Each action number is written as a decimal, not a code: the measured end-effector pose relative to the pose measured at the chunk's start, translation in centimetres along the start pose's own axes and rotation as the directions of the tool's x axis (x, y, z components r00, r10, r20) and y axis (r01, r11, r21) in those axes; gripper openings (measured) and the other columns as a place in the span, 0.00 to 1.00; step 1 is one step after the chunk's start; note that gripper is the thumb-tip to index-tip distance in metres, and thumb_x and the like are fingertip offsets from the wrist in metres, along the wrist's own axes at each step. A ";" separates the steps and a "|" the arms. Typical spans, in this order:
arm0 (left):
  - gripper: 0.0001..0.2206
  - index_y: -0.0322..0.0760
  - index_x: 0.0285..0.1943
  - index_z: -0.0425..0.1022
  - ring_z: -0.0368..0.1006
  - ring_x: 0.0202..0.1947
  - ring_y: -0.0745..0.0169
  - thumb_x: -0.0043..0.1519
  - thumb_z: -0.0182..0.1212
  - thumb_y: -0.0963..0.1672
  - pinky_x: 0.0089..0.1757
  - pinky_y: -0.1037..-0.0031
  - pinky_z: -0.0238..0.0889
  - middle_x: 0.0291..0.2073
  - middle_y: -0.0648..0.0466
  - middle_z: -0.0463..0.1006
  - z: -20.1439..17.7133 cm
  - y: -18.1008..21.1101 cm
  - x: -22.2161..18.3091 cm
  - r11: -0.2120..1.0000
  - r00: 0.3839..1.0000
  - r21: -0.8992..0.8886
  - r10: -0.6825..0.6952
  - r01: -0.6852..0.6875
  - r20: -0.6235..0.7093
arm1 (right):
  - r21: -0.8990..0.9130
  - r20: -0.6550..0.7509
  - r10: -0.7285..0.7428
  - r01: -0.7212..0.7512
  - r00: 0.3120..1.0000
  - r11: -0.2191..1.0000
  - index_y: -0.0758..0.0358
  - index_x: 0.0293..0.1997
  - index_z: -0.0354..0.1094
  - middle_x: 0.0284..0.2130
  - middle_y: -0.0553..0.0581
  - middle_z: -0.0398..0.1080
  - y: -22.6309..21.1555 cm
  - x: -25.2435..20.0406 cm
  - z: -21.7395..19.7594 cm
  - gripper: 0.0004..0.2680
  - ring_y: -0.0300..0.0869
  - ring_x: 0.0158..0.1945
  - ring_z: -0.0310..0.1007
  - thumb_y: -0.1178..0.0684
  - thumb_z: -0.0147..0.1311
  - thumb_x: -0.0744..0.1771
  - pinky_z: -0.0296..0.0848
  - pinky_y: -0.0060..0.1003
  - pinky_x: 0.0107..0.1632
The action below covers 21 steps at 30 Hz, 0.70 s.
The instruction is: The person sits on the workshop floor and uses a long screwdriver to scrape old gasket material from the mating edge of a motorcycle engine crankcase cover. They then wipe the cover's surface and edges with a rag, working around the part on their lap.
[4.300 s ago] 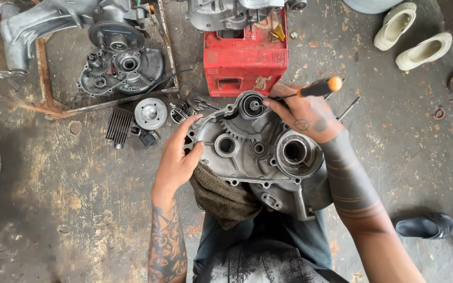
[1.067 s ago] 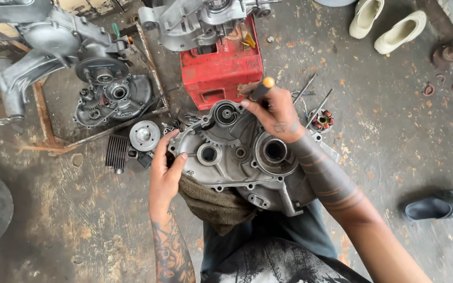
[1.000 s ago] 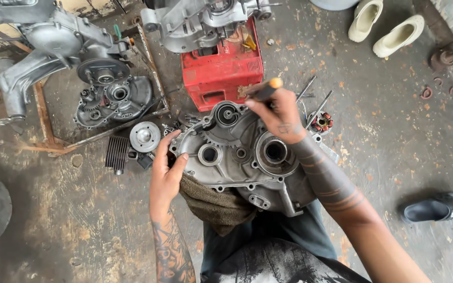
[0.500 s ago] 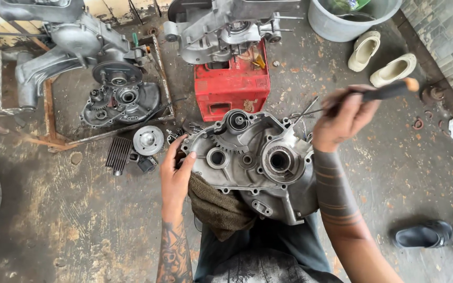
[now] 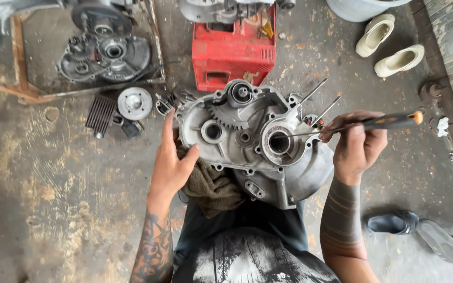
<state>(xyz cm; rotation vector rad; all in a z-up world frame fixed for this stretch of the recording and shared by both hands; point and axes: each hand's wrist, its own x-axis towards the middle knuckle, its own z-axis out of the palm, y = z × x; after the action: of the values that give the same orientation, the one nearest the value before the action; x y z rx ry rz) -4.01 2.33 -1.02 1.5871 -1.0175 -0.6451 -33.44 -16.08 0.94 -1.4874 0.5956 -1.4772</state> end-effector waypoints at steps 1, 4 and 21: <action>0.37 0.33 0.78 0.45 0.70 0.63 0.40 0.58 0.55 0.41 0.57 0.61 0.63 0.68 0.34 0.67 0.1 -0.3 0.0 0.999 0.999 -0.019 0.035 -0.035 0.003 | -0.039 0.066 0.019 -0.017 0.998 0.999 0.66 0.51 0.59 0.34 0.63 0.69 -0.2 -0.8 0.0 0.05 0.44 0.29 0.70 0.57 0.44 0.72 0.76 0.34 0.35; 0.36 0.33 0.79 0.44 0.70 0.61 0.44 0.58 0.52 0.36 0.58 0.63 0.63 0.69 0.34 0.66 0.6 -0.9 0.3 0.989 0.997 -0.123 0.078 -0.078 -0.006 | -0.184 0.113 0.000 0.021 0.994 0.983 0.66 0.53 0.58 0.33 0.63 0.68 -0.7 -1.8 -0.2 0.07 0.43 0.28 0.68 0.56 0.46 0.72 0.74 0.32 0.35; 0.38 0.25 0.79 0.42 0.37 0.73 0.09 0.60 0.54 0.42 0.65 0.24 0.27 0.74 0.16 0.42 1.2 0.0 0.5 0.994 0.998 -0.085 0.063 -0.063 -0.009 | -0.129 0.270 -0.103 0.142 0.957 0.981 0.76 0.46 0.57 0.35 0.78 0.70 0.6 -2.4 -0.8 0.08 0.58 0.32 0.80 0.58 0.50 0.71 0.80 0.45 0.38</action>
<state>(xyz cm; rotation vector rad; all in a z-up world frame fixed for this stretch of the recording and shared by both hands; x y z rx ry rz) -4.78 1.33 -1.32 1.4760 -1.0179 -0.6316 -34.41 -14.52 -0.88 -1.8296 0.4653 -1.3202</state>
